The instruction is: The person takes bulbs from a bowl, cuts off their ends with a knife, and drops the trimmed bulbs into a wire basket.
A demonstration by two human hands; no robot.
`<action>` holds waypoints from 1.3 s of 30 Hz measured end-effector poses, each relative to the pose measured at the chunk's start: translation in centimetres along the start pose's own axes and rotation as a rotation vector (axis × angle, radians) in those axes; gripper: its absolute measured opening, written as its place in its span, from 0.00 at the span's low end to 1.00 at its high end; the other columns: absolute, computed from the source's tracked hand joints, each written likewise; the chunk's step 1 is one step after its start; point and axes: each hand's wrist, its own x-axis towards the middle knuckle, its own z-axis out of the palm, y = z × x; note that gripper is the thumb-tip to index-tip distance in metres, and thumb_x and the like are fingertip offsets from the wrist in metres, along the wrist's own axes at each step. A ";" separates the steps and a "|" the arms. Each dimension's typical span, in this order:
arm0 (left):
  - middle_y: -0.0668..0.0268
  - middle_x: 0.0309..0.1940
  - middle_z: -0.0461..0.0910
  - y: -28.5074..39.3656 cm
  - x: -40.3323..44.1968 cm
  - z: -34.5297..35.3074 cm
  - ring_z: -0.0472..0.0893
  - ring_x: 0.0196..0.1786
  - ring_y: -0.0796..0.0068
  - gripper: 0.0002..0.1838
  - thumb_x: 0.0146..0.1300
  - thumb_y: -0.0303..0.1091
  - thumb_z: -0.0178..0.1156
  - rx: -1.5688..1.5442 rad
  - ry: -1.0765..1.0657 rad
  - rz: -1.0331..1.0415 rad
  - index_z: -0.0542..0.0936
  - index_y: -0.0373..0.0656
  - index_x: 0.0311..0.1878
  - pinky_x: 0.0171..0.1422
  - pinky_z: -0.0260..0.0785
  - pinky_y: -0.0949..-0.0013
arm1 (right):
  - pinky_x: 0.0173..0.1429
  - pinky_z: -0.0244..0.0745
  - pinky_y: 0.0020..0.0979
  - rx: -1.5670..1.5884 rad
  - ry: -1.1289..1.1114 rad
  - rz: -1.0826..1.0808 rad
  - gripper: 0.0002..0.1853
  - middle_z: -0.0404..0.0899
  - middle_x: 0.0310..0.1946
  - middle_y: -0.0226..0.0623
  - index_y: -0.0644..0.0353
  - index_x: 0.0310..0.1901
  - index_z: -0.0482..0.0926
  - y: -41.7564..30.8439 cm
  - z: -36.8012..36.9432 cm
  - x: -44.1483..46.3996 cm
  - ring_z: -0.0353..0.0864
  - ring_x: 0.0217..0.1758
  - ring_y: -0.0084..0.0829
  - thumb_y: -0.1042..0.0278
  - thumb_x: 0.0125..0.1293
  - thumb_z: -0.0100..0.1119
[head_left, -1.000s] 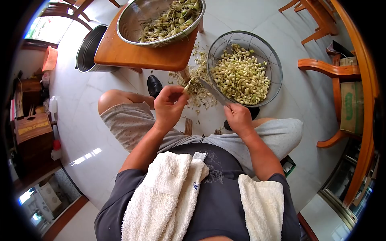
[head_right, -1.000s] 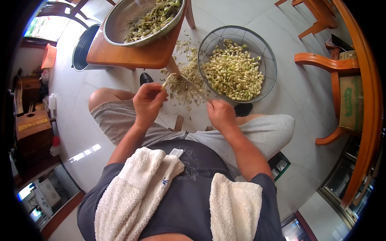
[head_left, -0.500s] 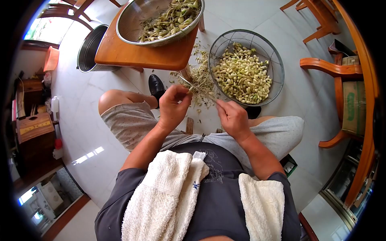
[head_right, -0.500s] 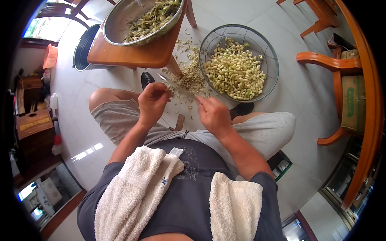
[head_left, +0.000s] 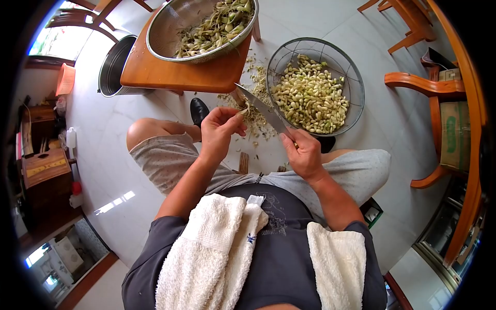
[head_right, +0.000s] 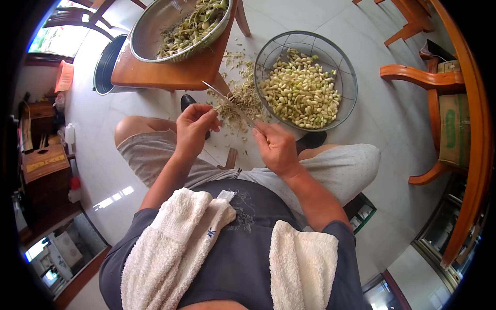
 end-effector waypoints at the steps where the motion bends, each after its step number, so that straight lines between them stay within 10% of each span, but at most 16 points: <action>1: 0.60 0.28 0.80 0.0 0.0 0.0 0.80 0.27 0.74 0.06 0.60 0.23 0.61 -0.010 0.000 -0.009 0.76 0.33 0.39 0.30 0.74 0.74 | 0.32 0.71 0.36 0.001 -0.011 0.007 0.09 0.77 0.26 0.44 0.61 0.43 0.81 -0.1 0.0 0.0 0.78 0.28 0.43 0.74 0.60 0.58; 10: 0.59 0.30 0.79 0.7 -0.1 -0.4 0.80 0.26 0.73 0.07 0.62 0.25 0.60 -0.125 0.029 -0.126 0.75 0.33 0.40 0.29 0.73 0.74 | 0.28 0.66 0.37 -0.265 -0.148 0.299 0.16 0.72 0.17 0.49 0.67 0.24 0.74 3.6 -0.4 -0.4 0.71 0.20 0.44 0.62 0.60 0.60; 14: 0.60 0.29 0.79 0.2 0.4 -0.9 0.79 0.26 0.74 0.06 0.64 0.28 0.58 -0.361 -0.061 -0.248 0.76 0.35 0.40 0.27 0.70 0.75 | 0.34 0.69 0.45 -0.186 -0.090 0.341 0.15 0.75 0.22 0.55 0.66 0.26 0.75 3.8 -0.5 0.2 0.75 0.31 0.56 0.61 0.60 0.58; 21: 0.61 0.30 0.79 1.9 3.4 6.3 0.79 0.25 0.75 0.10 0.58 0.26 0.64 0.040 -0.220 -0.101 0.77 0.32 0.41 0.28 0.74 0.72 | 0.44 0.73 0.48 -0.503 -0.504 0.315 0.12 0.79 0.30 0.54 0.63 0.30 0.81 7.3 0.8 -1.0 0.79 0.38 0.54 0.61 0.58 0.56; 24: 0.54 0.40 0.81 4.0 5.1 10.7 0.82 0.33 0.73 0.24 0.55 0.27 0.63 0.503 -0.447 0.002 0.75 0.33 0.56 0.35 0.74 0.73 | 0.45 0.73 0.49 -0.493 -0.582 0.308 0.12 0.79 0.30 0.55 0.63 0.30 0.81 7.3 1.3 -1.0 0.78 0.38 0.55 0.62 0.57 0.55; 26: 0.55 0.43 0.81 2.8 6.6 11.5 0.82 0.37 0.72 0.24 0.55 0.30 0.64 0.728 -0.427 0.409 0.75 0.34 0.56 0.40 0.74 0.70 | 0.43 0.73 0.49 -0.482 -0.543 0.316 0.13 0.79 0.28 0.54 0.65 0.29 0.81 7.3 1.2 -1.2 0.78 0.35 0.55 0.61 0.57 0.56; 39: 0.62 0.24 0.80 18.4 28.1 -2.0 0.79 0.23 0.76 0.11 0.54 0.31 0.63 1.054 -0.009 0.088 0.81 0.32 0.36 0.25 0.72 0.73 | 0.44 0.73 0.49 -0.458 -0.730 0.271 0.13 0.80 0.31 0.52 0.63 0.31 0.79 5.6 1.2 0.0 0.79 0.38 0.54 0.60 0.61 0.52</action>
